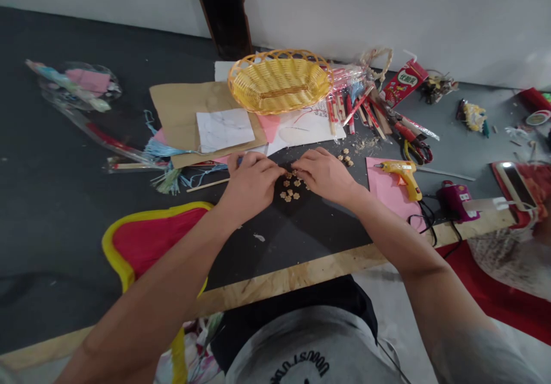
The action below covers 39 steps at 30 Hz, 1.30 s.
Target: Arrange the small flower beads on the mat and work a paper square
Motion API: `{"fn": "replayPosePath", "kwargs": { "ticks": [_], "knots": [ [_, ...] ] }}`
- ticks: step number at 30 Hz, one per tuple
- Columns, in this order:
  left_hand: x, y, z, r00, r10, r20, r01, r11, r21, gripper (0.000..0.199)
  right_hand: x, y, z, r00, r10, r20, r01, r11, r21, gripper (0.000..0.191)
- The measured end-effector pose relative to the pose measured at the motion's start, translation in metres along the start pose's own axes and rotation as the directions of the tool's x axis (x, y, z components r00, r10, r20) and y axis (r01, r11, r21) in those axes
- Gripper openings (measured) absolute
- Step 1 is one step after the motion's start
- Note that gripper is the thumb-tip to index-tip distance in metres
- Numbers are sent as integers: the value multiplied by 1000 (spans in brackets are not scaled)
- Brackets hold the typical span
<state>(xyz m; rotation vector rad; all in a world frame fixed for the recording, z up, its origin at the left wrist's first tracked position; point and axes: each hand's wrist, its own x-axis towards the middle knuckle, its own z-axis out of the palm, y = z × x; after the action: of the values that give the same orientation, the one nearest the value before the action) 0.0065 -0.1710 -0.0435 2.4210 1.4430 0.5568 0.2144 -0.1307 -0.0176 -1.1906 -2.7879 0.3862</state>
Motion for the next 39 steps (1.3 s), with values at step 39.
{"fn": "replayPosePath", "kwargs": {
  "ticks": [39],
  "knots": [
    [2, 8, -2, 977, -192, -87, 191, 981, -17, 28, -22, -20, 10, 994, -27, -101, 25, 1000, -19, 24]
  ]
}}
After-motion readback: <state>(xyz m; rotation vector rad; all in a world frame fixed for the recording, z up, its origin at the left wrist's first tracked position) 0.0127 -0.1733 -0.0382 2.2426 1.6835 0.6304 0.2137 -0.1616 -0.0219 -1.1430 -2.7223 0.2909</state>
